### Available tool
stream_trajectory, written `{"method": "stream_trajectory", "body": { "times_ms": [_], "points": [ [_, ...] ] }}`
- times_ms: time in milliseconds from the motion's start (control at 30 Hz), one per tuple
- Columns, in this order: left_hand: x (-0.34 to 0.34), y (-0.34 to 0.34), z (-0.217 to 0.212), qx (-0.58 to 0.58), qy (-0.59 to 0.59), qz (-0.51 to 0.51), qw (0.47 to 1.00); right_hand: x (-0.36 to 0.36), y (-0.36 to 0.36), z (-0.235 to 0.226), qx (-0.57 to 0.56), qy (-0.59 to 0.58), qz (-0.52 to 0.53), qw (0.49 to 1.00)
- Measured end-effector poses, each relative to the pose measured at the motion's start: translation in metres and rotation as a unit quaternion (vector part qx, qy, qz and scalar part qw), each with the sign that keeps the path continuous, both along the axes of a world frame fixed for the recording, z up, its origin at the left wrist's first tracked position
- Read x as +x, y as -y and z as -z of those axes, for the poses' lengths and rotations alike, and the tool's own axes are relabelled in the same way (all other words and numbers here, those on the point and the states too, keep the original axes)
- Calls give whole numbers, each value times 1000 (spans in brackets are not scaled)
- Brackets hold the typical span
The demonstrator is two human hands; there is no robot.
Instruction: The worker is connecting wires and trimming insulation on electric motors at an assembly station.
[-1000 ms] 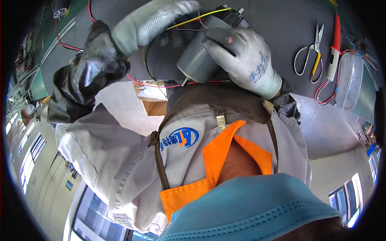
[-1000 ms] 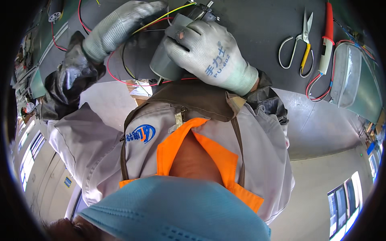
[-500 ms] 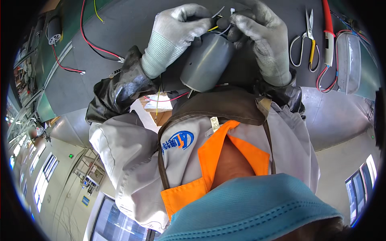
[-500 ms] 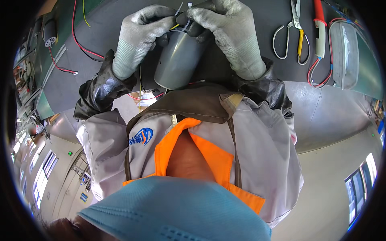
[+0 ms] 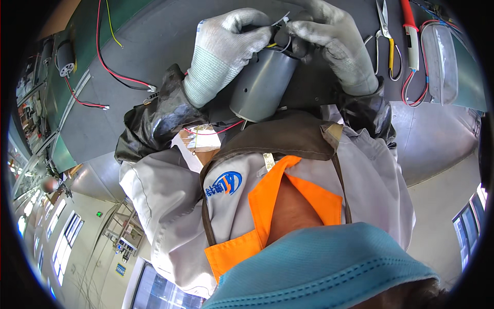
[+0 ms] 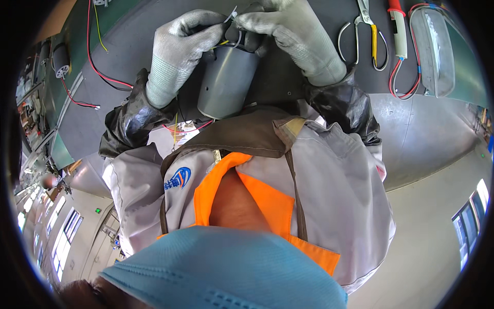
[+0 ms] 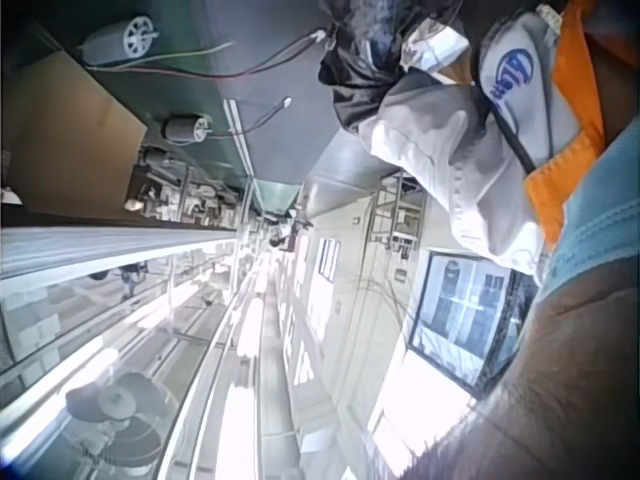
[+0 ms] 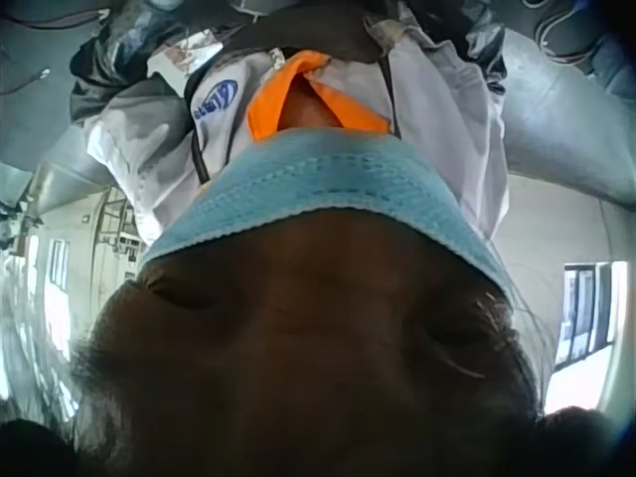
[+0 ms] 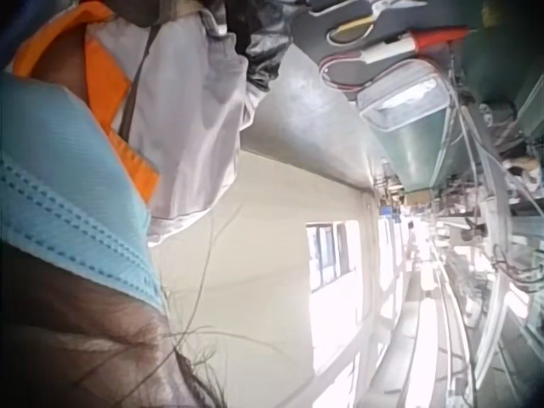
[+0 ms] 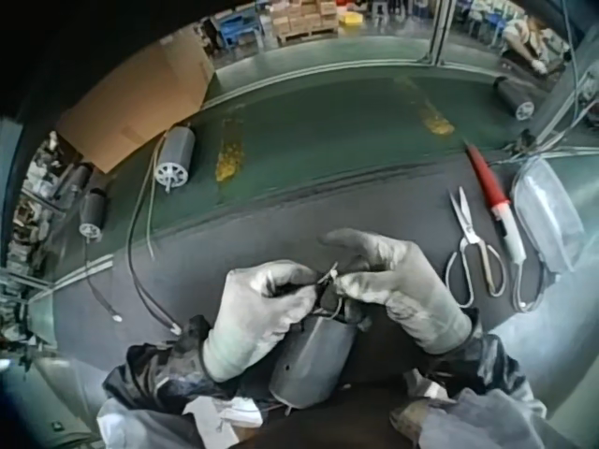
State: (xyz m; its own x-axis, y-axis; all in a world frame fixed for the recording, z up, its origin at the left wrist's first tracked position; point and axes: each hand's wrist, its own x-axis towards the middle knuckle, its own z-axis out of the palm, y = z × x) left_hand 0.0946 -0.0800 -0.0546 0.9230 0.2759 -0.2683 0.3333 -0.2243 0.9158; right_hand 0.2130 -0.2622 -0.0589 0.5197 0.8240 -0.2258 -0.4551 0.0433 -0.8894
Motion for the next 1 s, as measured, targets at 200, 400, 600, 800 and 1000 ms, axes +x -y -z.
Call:
{"method": "stream_trajectory", "body": {
  "times_ms": [200,400,600,800,1000],
  "points": [
    [1,0,-5,93,7,22,995,-10,7,9,63,-78,55,994],
    [6,7,-12,94,-2,27,995,5,4,-14,-12,-34,22,999],
    [12,18,2,-7,69,3,998,21,7,-20,-33,-26,-79,996],
    [11,22,2,72,94,30,993,-4,8,-15,-87,162,28,983],
    [3,31,-4,169,179,18,969,6,20,-6,-122,587,61,798]
  ]
}}
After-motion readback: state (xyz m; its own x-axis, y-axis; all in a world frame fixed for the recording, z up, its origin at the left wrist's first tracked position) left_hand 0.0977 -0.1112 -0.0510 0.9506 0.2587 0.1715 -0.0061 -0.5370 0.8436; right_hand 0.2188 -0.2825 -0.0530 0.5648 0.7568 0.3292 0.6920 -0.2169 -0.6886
